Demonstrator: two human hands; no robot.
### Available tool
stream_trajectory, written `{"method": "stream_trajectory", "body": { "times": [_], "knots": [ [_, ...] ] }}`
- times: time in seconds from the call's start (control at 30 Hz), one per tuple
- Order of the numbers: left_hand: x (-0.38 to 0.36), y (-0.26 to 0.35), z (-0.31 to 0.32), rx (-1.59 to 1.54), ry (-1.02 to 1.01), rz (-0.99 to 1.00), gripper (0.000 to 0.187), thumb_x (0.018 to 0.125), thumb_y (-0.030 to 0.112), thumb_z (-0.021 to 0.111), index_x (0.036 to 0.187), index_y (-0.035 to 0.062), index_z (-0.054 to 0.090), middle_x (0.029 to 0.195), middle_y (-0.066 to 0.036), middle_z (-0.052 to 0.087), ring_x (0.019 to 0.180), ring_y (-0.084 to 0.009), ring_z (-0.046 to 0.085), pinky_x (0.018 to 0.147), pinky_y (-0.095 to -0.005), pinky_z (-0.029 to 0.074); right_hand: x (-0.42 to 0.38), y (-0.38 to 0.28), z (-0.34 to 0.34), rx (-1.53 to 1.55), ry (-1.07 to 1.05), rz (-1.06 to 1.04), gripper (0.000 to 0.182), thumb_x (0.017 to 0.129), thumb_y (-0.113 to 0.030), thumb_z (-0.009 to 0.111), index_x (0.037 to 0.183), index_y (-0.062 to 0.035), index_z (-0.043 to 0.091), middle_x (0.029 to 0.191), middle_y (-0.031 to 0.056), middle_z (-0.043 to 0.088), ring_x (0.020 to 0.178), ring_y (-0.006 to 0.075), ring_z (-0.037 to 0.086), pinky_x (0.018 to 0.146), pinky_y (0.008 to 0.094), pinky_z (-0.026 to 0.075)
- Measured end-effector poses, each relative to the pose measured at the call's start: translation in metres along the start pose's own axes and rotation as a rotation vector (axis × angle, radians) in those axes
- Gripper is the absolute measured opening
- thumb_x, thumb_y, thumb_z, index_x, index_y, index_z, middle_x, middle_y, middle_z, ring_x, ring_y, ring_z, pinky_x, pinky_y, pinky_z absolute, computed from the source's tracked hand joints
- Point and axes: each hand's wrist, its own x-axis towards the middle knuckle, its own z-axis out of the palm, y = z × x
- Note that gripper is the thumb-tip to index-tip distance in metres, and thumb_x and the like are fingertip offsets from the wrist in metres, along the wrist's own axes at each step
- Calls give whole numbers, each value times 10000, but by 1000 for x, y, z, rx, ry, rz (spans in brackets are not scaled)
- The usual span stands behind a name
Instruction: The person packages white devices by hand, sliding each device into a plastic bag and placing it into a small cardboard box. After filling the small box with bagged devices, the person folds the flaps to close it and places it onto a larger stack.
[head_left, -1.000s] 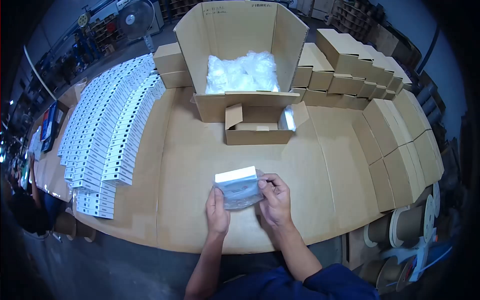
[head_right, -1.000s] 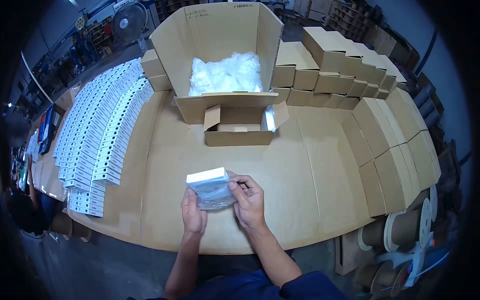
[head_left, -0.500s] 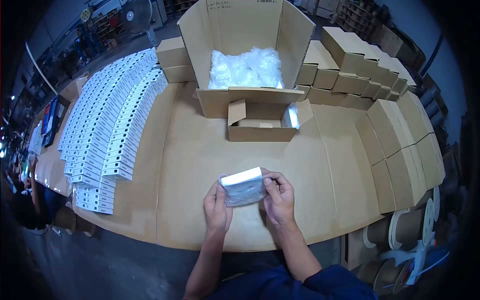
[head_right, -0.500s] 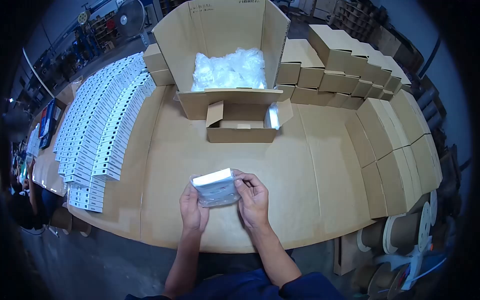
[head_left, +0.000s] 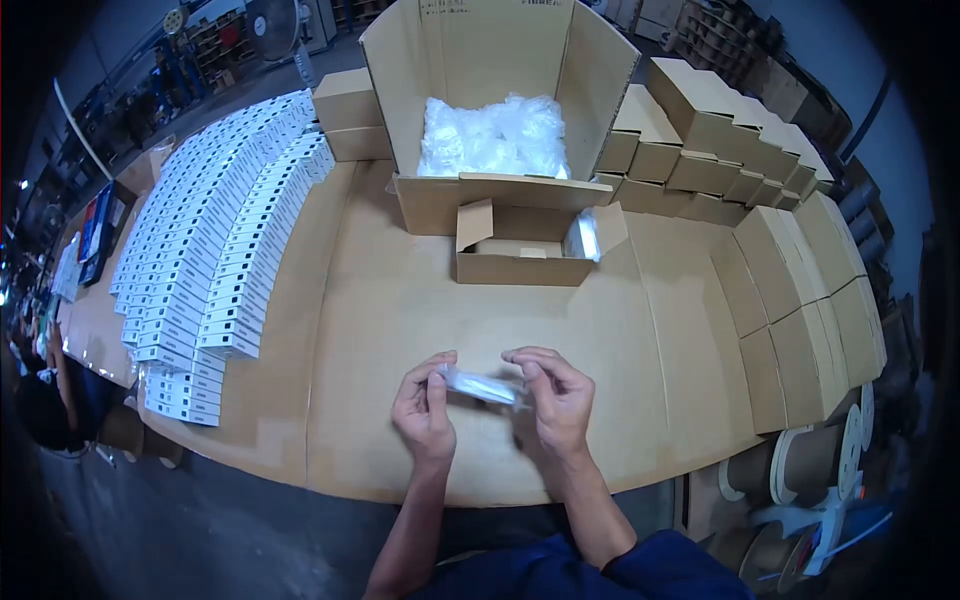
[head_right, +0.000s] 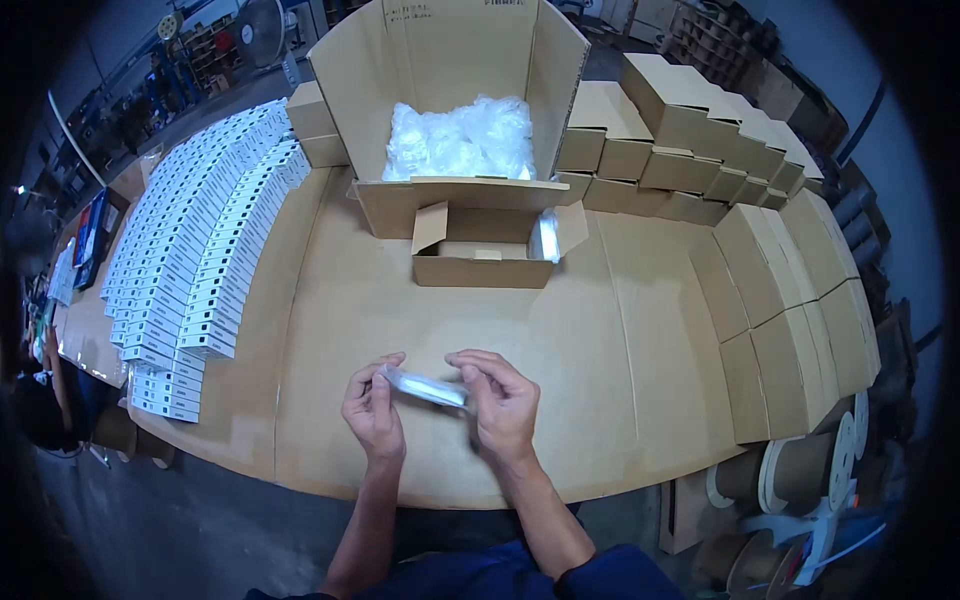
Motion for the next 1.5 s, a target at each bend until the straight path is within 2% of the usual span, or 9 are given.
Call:
{"method": "stream_trajectory", "body": {
  "times": [0.17, 0.37, 0.5, 0.63, 0.93, 1.07, 1.13, 1.3, 1.5],
  "knots": [
    [-9, -7, 18, 88, 63, -47, 157, 1099, 121, 511, 1123, -31, 545, 1013, -126, 655, 931, -168, 658, 859, -292, 535, 5, 10, 5, 277, 78, -23, 306, 1052, -126, 606, 1286, 67, 643, 1239, 157, 698, 1184, 210, 645, 1051, 328, 475],
    [3, -14, 19, 192, 171, -28, 161, 1108, 126, 505, 1120, -29, 545, 996, -84, 629, 926, -125, 607, 865, -285, 512, -22, 39, -35, 2, -247, 14, 1022, 672, -245, 992, 1494, 26, 449, 1379, 180, 605, 1347, 266, 550, 1177, 405, 398],
    [0, -14, 17, 126, 153, -74, 167, 1111, 139, 507, 1127, -22, 545, 1006, -83, 627, 944, -128, 603, 874, -288, 508, -42, 53, -1, -11, -40, 78, 478, 909, -38, 795, 1336, 64, 606, 1259, 140, 679, 1186, 197, 645, 1074, 339, 498],
    [-4, -18, 9, -17, 126, -148, 163, 1105, 144, 526, 1142, -15, 535, 1064, -89, 616, 970, -135, 604, 899, -299, 506, -33, 50, 19, 138, 117, 141, 302, 1011, -130, 712, 1231, 74, 678, 1087, 96, 730, 1008, 132, 664, 911, 268, 537],
    [-6, -4, -8, 167, -376, -144, 327, 1098, 189, 536, 1342, -28, 527, 1262, -129, 615, 1161, -185, 602, 1027, -325, 471, -15, 15, 13, 55, 89, 113, 207, 1030, -109, 665, 1097, 64, 757, 1045, 125, 770, 984, 155, 687, 897, 287, 541],
    [-6, 3, -6, -231, -338, -480, 289, 1095, 141, 529, 1328, -28, 542, 1271, -117, 634, 1151, -182, 644, 979, -352, 557, -5, 11, 0, -57, -34, -94, 170, 997, -52, 681, 1110, 40, 769, 1147, 184, 758, 1072, 217, 705, 933, 317, 548],
    [-5, 2, -6, -288, -334, -528, 245, 1096, 121, 498, 1287, -25, 542, 1279, -190, 642, 1182, -305, 676, 986, -498, 609, 2, 3, -5, -68, -17, -73, 164, 1001, -57, 679, 1090, 40, 777, 1171, 183, 753, 1064, 209, 705, 932, 312, 548],
    [-4, 16, 12, -269, -230, -619, 258, 1096, 172, 520, 1266, -19, 556, 1213, -205, 681, 1111, -320, 712, 971, -513, 612, 11, -10, -3, 131, 61, 133, 547, 1060, -136, 603, 1547, 26, 413, 1321, 256, 672, 1134, 241, 684, 995, 346, 531],
    [5, 16, 11, -167, -157, -582, 264, 1098, 206, 526, 1231, -19, 566, 1170, -186, 697, 1034, -291, 733, 896, -471, 637, 23, -6, -44, -216, -449, -302, 344, 905, -70, 748, 1244, -15, 736, 1483, 259, 553, 1299, 334, 606, 1080, 416, 482]
  ]
}}
